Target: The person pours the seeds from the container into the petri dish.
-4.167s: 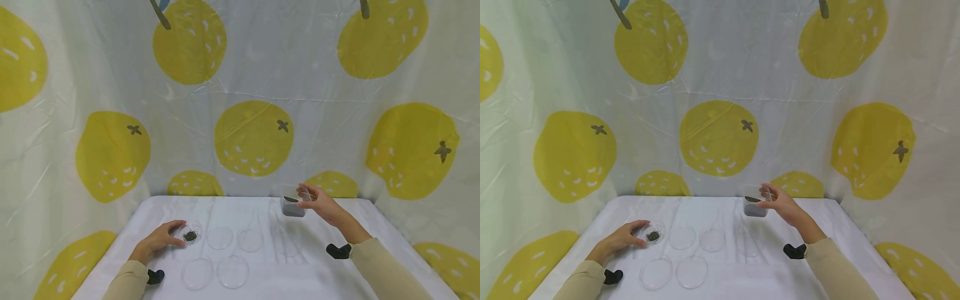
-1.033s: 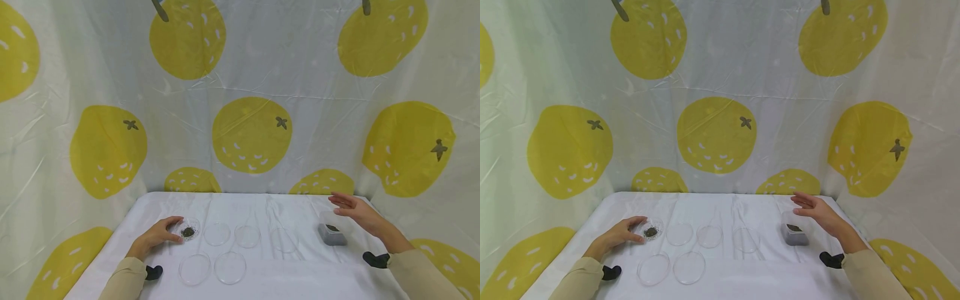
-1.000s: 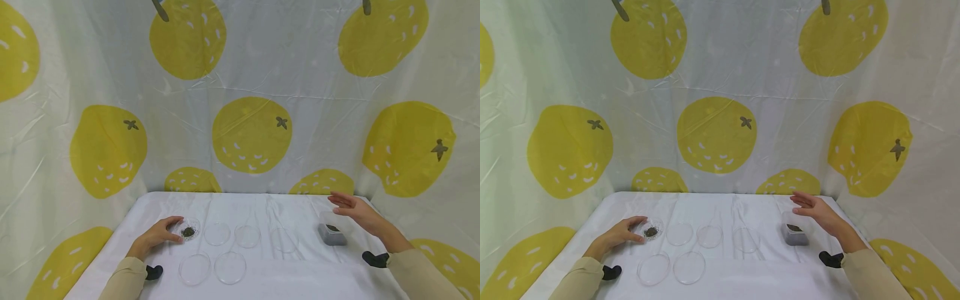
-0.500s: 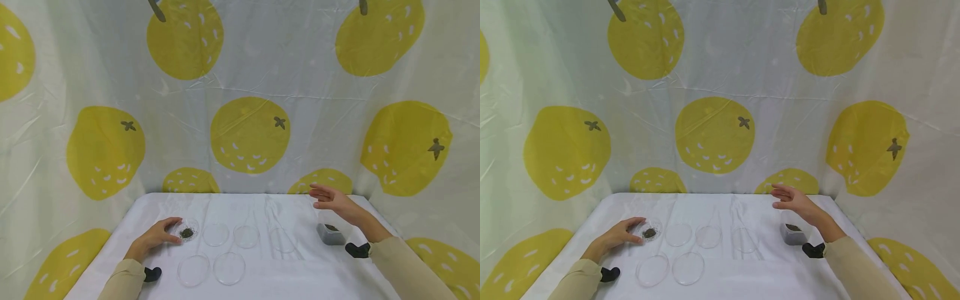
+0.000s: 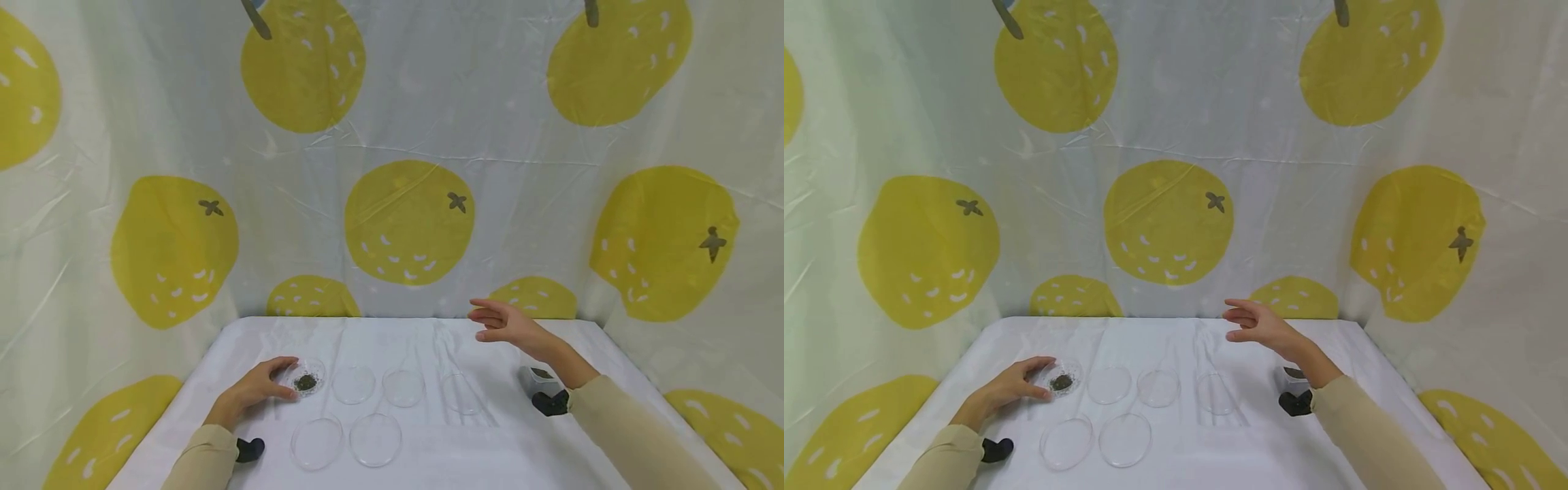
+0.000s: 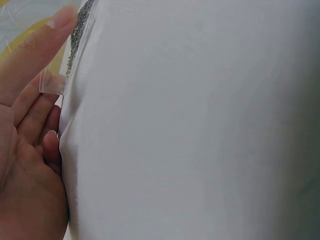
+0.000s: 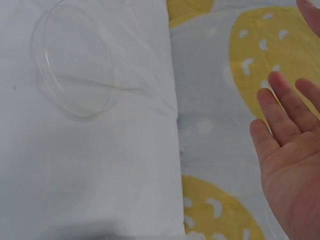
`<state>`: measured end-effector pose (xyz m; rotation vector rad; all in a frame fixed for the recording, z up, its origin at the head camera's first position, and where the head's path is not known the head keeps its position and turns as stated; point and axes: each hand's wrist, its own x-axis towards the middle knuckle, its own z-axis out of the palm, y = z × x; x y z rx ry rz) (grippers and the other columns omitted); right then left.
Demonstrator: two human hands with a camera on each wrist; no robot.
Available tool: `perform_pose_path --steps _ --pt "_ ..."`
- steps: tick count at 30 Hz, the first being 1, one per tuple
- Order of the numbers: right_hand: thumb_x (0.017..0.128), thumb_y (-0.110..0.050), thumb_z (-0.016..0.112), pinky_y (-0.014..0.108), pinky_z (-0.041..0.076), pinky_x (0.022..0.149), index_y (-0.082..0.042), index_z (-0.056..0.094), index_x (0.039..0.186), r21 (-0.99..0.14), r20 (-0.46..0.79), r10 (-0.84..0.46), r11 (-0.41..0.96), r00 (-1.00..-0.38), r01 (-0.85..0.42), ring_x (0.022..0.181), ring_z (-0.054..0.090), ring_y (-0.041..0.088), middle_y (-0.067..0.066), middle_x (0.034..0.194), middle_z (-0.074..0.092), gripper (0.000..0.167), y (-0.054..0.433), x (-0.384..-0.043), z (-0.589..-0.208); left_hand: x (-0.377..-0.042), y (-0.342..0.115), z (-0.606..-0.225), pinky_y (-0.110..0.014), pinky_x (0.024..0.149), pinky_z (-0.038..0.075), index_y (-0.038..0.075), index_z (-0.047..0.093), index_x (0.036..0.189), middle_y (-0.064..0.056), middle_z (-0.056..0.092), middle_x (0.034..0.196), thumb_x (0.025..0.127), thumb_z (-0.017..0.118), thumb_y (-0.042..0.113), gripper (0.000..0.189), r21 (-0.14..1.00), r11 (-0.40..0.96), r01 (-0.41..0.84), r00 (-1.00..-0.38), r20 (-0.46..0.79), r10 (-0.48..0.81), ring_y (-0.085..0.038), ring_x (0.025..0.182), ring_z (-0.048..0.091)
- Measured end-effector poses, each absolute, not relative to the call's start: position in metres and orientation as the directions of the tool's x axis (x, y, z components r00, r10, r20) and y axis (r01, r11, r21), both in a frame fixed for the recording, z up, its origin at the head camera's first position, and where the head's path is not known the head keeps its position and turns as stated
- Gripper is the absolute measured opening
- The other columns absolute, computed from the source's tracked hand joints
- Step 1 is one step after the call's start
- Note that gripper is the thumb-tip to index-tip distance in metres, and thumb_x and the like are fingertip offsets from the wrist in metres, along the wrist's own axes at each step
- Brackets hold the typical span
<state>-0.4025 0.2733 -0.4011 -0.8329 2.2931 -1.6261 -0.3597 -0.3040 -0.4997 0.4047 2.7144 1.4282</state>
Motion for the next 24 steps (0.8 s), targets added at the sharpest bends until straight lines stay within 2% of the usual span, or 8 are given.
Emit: perform_pose_path --steps 5,14,16,20,24 --pt "0.095 -0.013 0.077 0.038 0.046 0.107 -0.005 0.032 0.161 -0.915 0.143 -0.576 0.233 -0.805 -0.329 0.144 0.039 0.04 0.023 0.154 0.045 0.08 0.254 -0.405 -0.398 -0.359 -0.303 -0.498 -0.064 0.118 0.017 -0.004 0.057 0.142 -0.025 0.051 0.148 0.072 0.094 0.01 0.081 0.82 0.53 0.214 -0.961 0.079 0.267 -0.049 0.147 0.028" --pt "0.093 -0.014 0.079 0.044 0.047 0.107 -0.007 0.034 0.161 -0.926 0.131 -0.628 0.199 -0.767 -0.321 0.146 0.037 0.04 0.022 0.154 0.045 0.081 0.221 -0.408 -0.401 -0.36 -0.305 -0.499 -0.063 0.118 0.018 -0.004 0.056 0.143 -0.025 0.051 0.149 0.072 0.095 0.014 0.083 0.818 0.532 0.217 -0.959 0.077 0.272 -0.048 0.147 0.028" --pt "0.094 -0.015 0.078 0.048 0.044 0.109 -0.008 0.034 0.161 -0.923 0.128 -0.644 0.201 -0.755 -0.328 0.146 0.037 0.039 0.02 0.154 0.046 0.081 0.212 -0.408 -0.402 -0.359 -0.305 -0.5 -0.063 0.118 0.019 -0.004 0.056 0.143 -0.026 0.051 0.149 0.071 0.095 0.013 0.083 0.817 0.532 0.22 -0.959 0.08 0.273 -0.049 0.146 0.028" --pt "0.094 -0.015 0.078 0.053 0.032 0.117 -0.006 0.034 0.16 -0.916 0.133 -0.672 0.197 -0.728 -0.349 0.145 0.039 0.038 0.016 0.152 0.048 0.08 0.196 -0.408 -0.406 -0.359 -0.305 -0.5 -0.064 0.118 0.019 -0.004 0.056 0.143 -0.026 0.05 0.149 0.071 0.096 0.014 0.084 0.815 0.535 0.222 -0.958 0.081 0.274 -0.049 0.146 0.028" --pt "0.093 -0.015 0.079 0.051 0.027 0.12 -0.007 0.037 0.159 -0.912 0.134 -0.69 0.195 -0.711 -0.361 0.144 0.042 0.034 0.014 0.15 0.051 0.079 0.18 -0.408 -0.409 -0.359 -0.305 -0.498 -0.063 0.119 0.017 -0.004 0.056 0.143 -0.025 0.05 0.149 0.071 0.096 0.013 0.084 0.823 0.525 0.216 -0.96 0.08 0.268 -0.048 0.147 0.027"
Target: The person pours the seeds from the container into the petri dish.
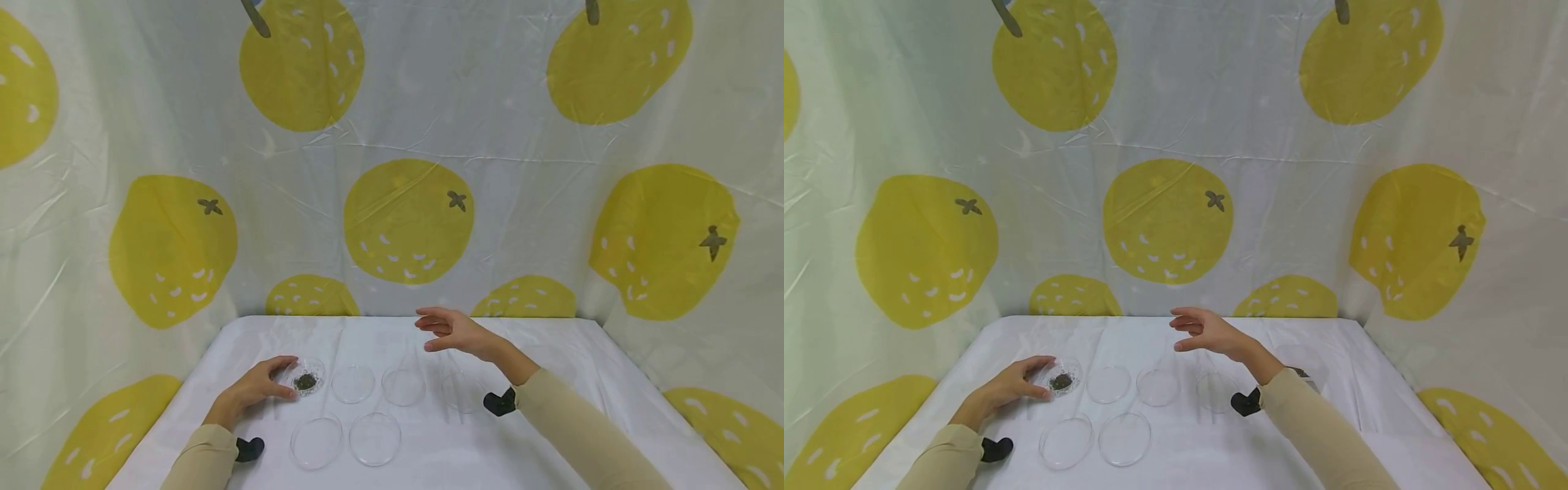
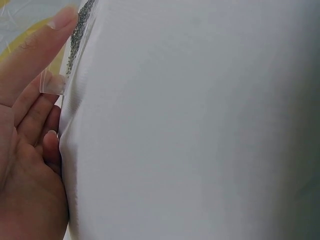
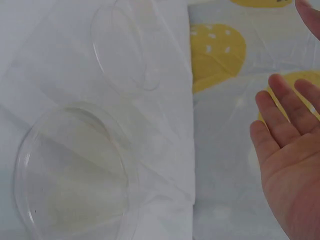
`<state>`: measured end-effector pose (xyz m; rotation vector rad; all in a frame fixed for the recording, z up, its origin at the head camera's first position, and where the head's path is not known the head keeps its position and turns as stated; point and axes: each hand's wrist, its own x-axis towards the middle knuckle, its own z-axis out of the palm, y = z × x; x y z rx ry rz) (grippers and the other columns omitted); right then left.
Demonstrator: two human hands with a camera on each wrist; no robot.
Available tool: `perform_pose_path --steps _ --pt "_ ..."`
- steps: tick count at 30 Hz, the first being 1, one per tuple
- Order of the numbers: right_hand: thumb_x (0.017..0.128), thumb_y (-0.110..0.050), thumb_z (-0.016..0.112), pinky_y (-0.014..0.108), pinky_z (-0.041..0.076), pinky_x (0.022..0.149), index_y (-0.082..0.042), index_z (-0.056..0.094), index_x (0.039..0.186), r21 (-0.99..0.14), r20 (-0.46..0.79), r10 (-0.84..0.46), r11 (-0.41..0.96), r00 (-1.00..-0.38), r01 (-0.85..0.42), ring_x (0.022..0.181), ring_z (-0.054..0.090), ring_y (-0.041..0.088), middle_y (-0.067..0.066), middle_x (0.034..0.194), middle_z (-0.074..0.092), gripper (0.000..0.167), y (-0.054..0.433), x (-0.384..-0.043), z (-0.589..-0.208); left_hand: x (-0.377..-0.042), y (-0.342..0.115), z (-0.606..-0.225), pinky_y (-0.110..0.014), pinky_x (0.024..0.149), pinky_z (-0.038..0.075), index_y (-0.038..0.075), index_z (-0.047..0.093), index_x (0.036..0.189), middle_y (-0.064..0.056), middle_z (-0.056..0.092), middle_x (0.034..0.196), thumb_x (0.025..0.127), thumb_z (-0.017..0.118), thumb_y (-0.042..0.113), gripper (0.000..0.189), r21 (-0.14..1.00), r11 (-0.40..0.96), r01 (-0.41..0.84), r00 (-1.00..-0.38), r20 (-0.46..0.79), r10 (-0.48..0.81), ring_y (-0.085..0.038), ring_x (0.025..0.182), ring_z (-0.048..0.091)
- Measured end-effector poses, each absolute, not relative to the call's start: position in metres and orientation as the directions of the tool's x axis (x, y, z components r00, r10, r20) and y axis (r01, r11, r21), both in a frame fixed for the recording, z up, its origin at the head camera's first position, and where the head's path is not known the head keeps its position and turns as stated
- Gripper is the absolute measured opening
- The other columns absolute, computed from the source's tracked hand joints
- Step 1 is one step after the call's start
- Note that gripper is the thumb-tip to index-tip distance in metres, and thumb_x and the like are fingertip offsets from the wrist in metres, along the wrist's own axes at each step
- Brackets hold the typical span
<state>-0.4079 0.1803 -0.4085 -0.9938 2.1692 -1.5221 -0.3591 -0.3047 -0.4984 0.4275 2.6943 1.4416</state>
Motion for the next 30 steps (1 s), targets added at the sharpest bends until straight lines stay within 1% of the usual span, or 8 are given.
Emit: perform_pose_path --steps 3,9,11,16,19,25,27,30 --pt "0.092 -0.017 0.08 0.048 0.028 0.12 -0.008 0.038 0.159 -0.909 0.131 -0.702 0.196 -0.7 -0.367 0.143 0.043 0.032 0.012 0.148 0.052 0.08 0.169 -0.407 -0.41 -0.359 -0.305 -0.498 -0.062 0.119 0.017 -0.003 0.056 0.143 -0.025 0.05 0.15 0.071 0.096 0.013 0.084 0.823 0.528 0.208 -0.962 0.077 0.261 -0.048 0.147 0.028" --pt "0.092 -0.017 0.08 0.046 0.029 0.12 -0.008 0.039 0.158 -0.912 0.123 -0.718 0.19 -0.686 -0.362 0.143 0.044 0.03 0.02 0.151 0.048 0.079 0.154 -0.406 -0.415 -0.36 -0.302 -0.497 -0.063 0.119 0.018 -0.002 0.057 0.143 -0.025 0.049 0.15 0.071 0.095 0.012 0.083 0.82 0.532 0.213 -0.96 0.075 0.269 -0.048 0.146 0.029" --pt "0.092 -0.016 0.08 0.044 0.029 0.12 -0.009 0.039 0.158 -0.911 0.121 -0.719 0.193 -0.684 -0.364 0.143 0.044 0.029 0.02 0.151 0.048 0.078 0.151 -0.406 -0.416 -0.36 -0.301 -0.497 -0.063 0.118 0.019 -0.003 0.057 0.143 -0.025 0.05 0.15 0.072 0.095 0.012 0.083 0.816 0.532 0.225 -0.958 0.085 0.276 -0.048 0.146 0.03" --pt "0.092 -0.018 0.08 0.043 0.031 0.119 -0.009 0.041 0.157 -0.909 0.123 -0.727 0.191 -0.676 -0.37 0.142 0.046 0.028 0.011 0.148 0.053 0.077 0.139 -0.407 -0.419 -0.361 -0.304 -0.5 -0.063 0.119 0.018 -0.002 0.058 0.143 -0.025 0.05 0.15 0.07 0.096 0.013 0.083 0.81 0.547 0.214 -0.963 0.083 0.255 -0.048 0.146 0.03" --pt "0.091 -0.019 0.081 0.041 0.031 0.119 -0.01 0.041 0.157 -0.906 0.114 -0.728 0.203 -0.676 -0.372 0.141 0.047 0.027 0.01 0.148 0.054 0.078 0.133 -0.407 -0.421 -0.361 -0.304 -0.502 -0.063 0.119 0.018 0.0 0.058 0.143 -0.025 0.049 0.15 0.07 0.096 0.014 0.083 0.813 0.548 0.196 -0.967 0.068 0.245 -0.048 0.147 0.029" --pt "0.09 -0.027 0.083 0.04 0.031 0.119 -0.012 0.042 0.157 -0.883 0.103 -0.74 0.239 -0.665 -0.403 0.142 0.045 0.025 0.012 0.151 0.051 0.081 0.116 -0.411 -0.429 -0.361 -0.307 -0.501 -0.064 0.119 0.017 0.0 0.058 0.143 -0.024 0.05 0.15 0.07 0.096 0.015 0.084 0.807 0.553 0.208 -0.965 0.078 0.249 -0.048 0.146 0.029" --pt "0.089 -0.028 0.084 0.04 0.031 0.119 -0.013 0.043 0.157 -0.878 0.097 -0.744 0.249 -0.662 -0.409 0.142 0.045 0.023 0.01 0.151 0.052 0.081 0.109 -0.412 -0.431 -0.361 -0.308 -0.501 -0.064 0.118 0.017 0.0 0.058 0.143 -0.024 0.051 0.149 0.07 0.096 0.016 0.084 0.799 0.561 0.217 -0.964 0.084 0.253 -0.048 0.146 0.029" --pt "0.089 -0.026 0.084 0.038 0.031 0.119 -0.014 0.045 0.156 -0.869 0.088 -0.742 0.269 -0.664 -0.416 0.141 0.046 0.021 0.005 0.149 0.054 0.079 0.101 -0.41 -0.433 -0.362 -0.306 -0.499 -0.063 0.119 0.017 -0.001 0.058 0.142 -0.024 0.051 0.149 0.07 0.096 0.016 0.084 0.8 0.554 0.229 -0.96 0.09 0.266 -0.048 0.146 0.029"
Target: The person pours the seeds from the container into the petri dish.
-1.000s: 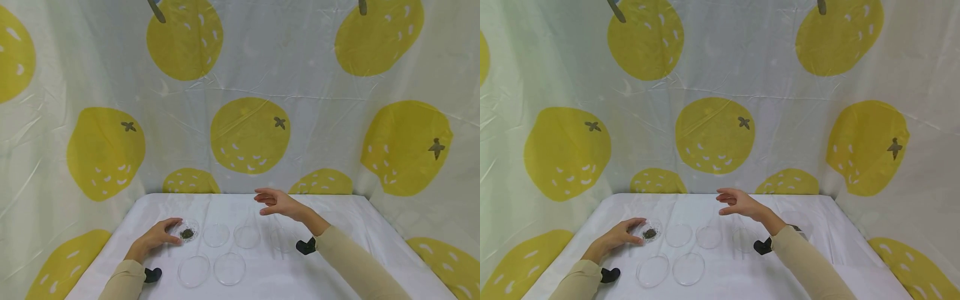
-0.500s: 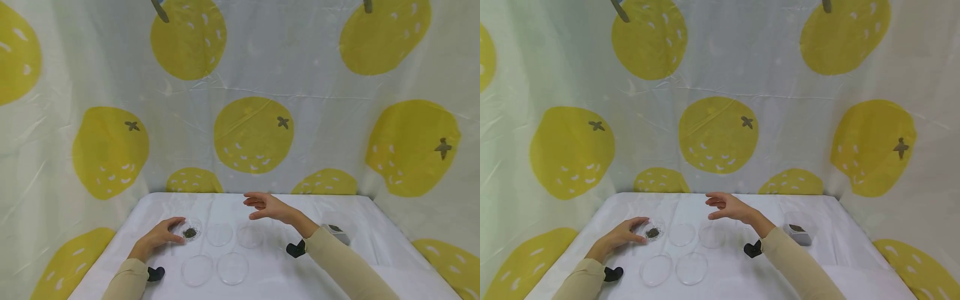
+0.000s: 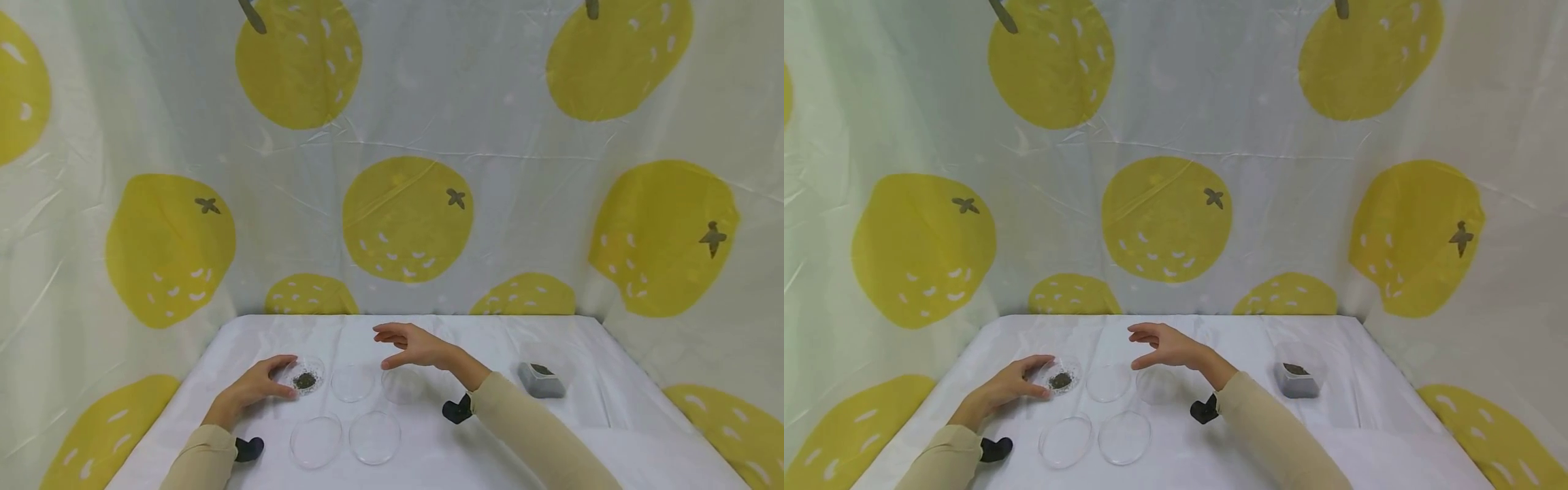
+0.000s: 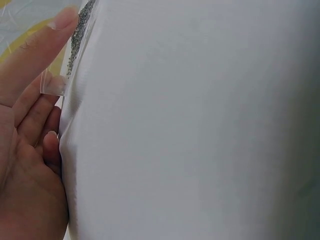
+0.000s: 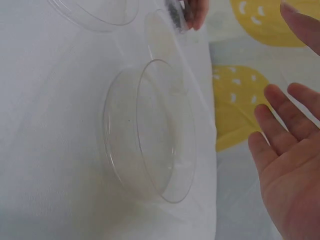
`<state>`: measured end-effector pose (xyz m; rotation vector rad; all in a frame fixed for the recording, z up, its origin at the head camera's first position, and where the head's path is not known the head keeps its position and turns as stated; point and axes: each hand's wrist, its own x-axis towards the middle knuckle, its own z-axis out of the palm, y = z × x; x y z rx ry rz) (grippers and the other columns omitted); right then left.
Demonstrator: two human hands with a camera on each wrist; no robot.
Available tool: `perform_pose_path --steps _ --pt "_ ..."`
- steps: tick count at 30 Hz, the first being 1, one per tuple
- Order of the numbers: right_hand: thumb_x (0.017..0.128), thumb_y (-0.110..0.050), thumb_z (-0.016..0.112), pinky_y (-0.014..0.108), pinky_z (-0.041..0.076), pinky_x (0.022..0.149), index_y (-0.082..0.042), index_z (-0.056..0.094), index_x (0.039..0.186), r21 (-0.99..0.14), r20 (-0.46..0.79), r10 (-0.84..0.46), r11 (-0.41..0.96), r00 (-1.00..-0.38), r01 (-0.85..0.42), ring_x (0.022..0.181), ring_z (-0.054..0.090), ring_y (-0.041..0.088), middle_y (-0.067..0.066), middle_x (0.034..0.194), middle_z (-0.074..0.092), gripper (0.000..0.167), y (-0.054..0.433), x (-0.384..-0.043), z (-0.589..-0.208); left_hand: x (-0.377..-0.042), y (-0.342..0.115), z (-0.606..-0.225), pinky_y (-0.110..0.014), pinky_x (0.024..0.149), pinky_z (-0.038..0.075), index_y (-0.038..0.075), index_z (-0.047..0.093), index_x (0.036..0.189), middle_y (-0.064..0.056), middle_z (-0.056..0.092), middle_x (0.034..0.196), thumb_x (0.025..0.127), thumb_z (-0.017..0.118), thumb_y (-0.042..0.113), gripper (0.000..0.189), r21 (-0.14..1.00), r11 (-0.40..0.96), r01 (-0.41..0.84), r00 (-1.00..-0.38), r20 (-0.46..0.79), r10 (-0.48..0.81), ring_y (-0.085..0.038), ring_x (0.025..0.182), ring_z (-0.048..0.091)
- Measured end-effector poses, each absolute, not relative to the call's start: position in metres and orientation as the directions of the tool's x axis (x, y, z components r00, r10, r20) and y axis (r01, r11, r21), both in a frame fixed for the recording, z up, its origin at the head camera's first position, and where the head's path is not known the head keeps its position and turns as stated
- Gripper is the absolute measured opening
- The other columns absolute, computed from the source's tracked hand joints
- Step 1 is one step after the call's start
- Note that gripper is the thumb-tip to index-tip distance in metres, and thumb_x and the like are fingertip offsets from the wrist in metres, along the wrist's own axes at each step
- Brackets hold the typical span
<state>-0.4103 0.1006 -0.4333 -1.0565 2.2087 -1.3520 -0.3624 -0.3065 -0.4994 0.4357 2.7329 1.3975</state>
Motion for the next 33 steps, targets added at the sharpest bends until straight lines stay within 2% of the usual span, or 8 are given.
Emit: perform_pose_path --steps 4,9,17,27,33 --pt "0.089 -0.022 0.084 0.038 0.032 0.119 -0.014 0.046 0.156 -0.852 0.085 -0.743 0.291 -0.664 -0.434 0.14 0.047 0.019 -0.002 0.146 0.056 0.077 0.09 -0.411 -0.436 -0.363 -0.306 -0.498 -0.062 0.119 0.017 -0.002 0.058 0.142 -0.024 0.052 0.148 0.07 0.096 0.015 0.083 0.802 0.547 0.24 -0.956 0.098 0.275 -0.047 0.146 0.03" --pt "0.088 -0.026 0.084 0.037 0.032 0.118 -0.015 0.046 0.156 -0.83 0.078 -0.748 0.318 -0.66 -0.458 0.14 0.047 0.016 -0.004 0.147 0.055 0.078 0.078 -0.414 -0.437 -0.362 -0.306 -0.495 -0.062 0.119 0.017 -0.002 0.058 0.143 -0.023 0.052 0.149 0.071 0.095 0.014 0.082 0.809 0.541 0.232 -0.958 0.093 0.272 -0.047 0.147 0.029" --pt "0.087 -0.029 0.085 0.044 0.034 0.118 -0.009 0.047 0.155 -0.799 0.027 -0.751 0.38 -0.66 -0.466 0.141 0.046 0.021 0.011 0.152 0.052 0.08 0.063 -0.423 -0.448 -0.363 -0.305 -0.497 -0.063 0.118 0.019 -0.002 0.058 0.143 -0.023 0.052 0.148 0.072 0.095 0.016 0.082 0.8 0.555 0.228 -0.958 0.084 0.273 -0.047 0.146 0.031" --pt "0.082 -0.039 0.089 0.038 0.035 0.116 -0.005 0.043 0.157 -0.561 -0.038 -0.759 0.554 -0.65 -0.615 0.141 0.045 0.018 0.006 0.15 0.055 0.094 0.046 -0.418 -0.453 -0.365 -0.306 -0.496 -0.062 0.119 0.017 -0.002 0.057 0.143 -0.025 0.049 0.15 0.071 0.095 0.016 0.084 0.812 0.54 0.222 -0.959 0.082 0.27 -0.048 0.147 0.028" --pt "0.078 -0.041 0.091 0.036 0.033 0.117 -0.004 0.046 0.154 -0.489 -0.074 -0.749 0.602 -0.658 -0.631 0.143 0.043 0.021 0.005 0.151 0.054 0.096 0.039 -0.415 -0.46 -0.363 -0.305 -0.498 -0.061 0.119 0.017 -0.002 0.056 0.144 -0.025 0.049 0.151 0.072 0.095 0.013 0.083 0.831 0.52 0.2 -0.961 0.063 0.269 -0.046 0.148 0.027"
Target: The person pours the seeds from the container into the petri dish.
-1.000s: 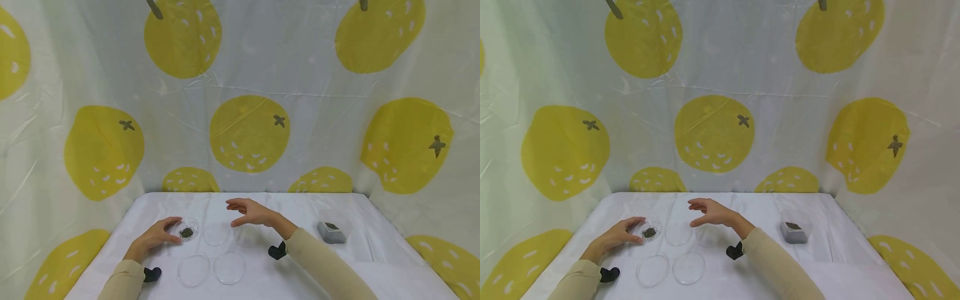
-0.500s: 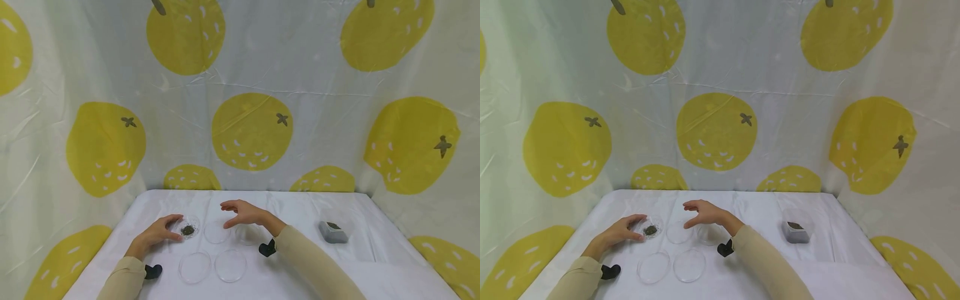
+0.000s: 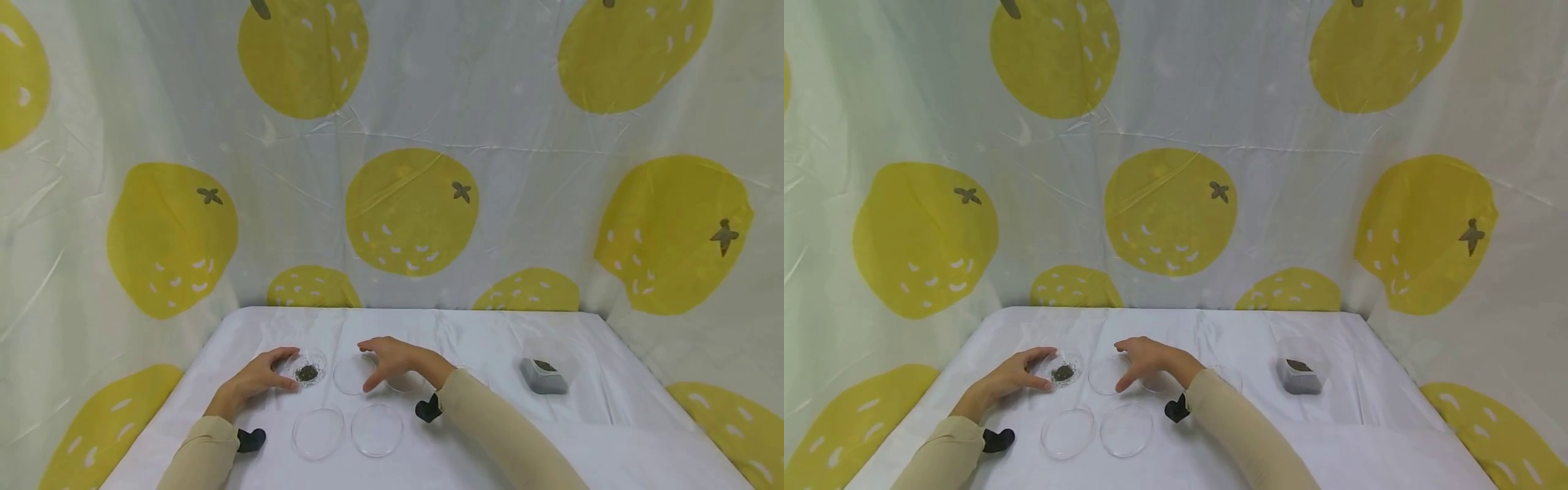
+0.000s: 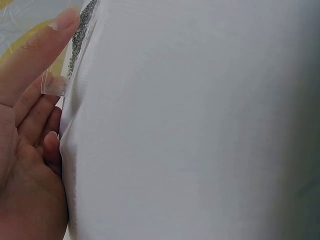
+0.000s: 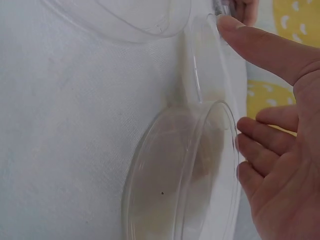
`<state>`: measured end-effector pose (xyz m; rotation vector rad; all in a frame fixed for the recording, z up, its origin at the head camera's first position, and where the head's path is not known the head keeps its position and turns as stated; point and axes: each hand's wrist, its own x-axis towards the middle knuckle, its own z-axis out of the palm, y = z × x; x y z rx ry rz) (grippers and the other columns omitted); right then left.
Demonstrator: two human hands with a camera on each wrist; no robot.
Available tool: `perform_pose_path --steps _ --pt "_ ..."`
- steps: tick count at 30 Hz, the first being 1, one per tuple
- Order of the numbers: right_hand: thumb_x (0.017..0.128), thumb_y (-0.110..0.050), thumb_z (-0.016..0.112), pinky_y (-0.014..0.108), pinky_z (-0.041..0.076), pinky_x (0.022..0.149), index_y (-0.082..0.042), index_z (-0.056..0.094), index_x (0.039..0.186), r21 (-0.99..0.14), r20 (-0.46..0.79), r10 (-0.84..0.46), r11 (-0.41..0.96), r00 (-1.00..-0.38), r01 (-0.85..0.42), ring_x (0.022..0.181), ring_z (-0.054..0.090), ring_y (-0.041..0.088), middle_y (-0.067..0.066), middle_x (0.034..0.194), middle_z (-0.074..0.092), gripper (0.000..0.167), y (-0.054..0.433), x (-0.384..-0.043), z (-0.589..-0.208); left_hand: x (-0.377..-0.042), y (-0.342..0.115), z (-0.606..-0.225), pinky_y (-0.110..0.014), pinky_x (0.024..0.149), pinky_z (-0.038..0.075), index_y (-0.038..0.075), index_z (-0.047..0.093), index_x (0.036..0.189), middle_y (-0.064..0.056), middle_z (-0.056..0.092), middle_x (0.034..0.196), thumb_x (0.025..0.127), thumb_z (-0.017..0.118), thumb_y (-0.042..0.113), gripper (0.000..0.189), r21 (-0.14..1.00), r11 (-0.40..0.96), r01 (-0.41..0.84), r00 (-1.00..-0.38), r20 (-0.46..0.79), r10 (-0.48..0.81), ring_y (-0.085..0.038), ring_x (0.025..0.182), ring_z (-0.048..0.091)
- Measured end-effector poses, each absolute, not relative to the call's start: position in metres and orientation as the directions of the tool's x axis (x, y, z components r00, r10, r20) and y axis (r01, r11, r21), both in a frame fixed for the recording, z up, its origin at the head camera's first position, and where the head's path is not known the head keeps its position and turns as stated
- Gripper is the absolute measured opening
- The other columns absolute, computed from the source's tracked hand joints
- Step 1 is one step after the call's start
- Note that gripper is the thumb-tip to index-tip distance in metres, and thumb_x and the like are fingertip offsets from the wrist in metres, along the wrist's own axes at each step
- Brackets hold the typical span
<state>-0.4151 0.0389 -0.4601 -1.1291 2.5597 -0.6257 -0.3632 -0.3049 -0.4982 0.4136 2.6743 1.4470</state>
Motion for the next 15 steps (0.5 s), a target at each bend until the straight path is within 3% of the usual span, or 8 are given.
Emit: perform_pose_path --steps 8,15 --pt "0.072 -0.045 0.095 0.034 0.037 0.115 -0.003 0.049 0.152 -0.391 -0.086 -0.734 0.647 -0.674 -0.655 0.138 0.047 0.022 0.009 0.148 0.053 0.1 0.037 -0.419 -0.472 -0.359 -0.303 -0.497 -0.061 0.119 0.018 -0.006 0.055 0.143 -0.025 0.052 0.148 0.073 0.094 0.008 0.082 0.838 0.493 0.233 -0.952 0.092 0.293 -0.047 0.146 0.03" --pt "0.071 -0.05 0.094 0.031 0.044 0.107 -0.005 0.054 0.149 -0.358 -0.087 -0.729 0.659 -0.679 -0.662 0.124 0.052 0.018 0.009 0.137 0.052 0.099 0.032 -0.423 -0.477 -0.359 -0.303 -0.496 -0.061 0.119 0.018 -0.007 0.055 0.143 -0.026 0.051 0.148 0.072 0.094 0.006 0.082 0.848 0.48 0.224 -0.955 0.092 0.282 -0.047 0.146 0.03"
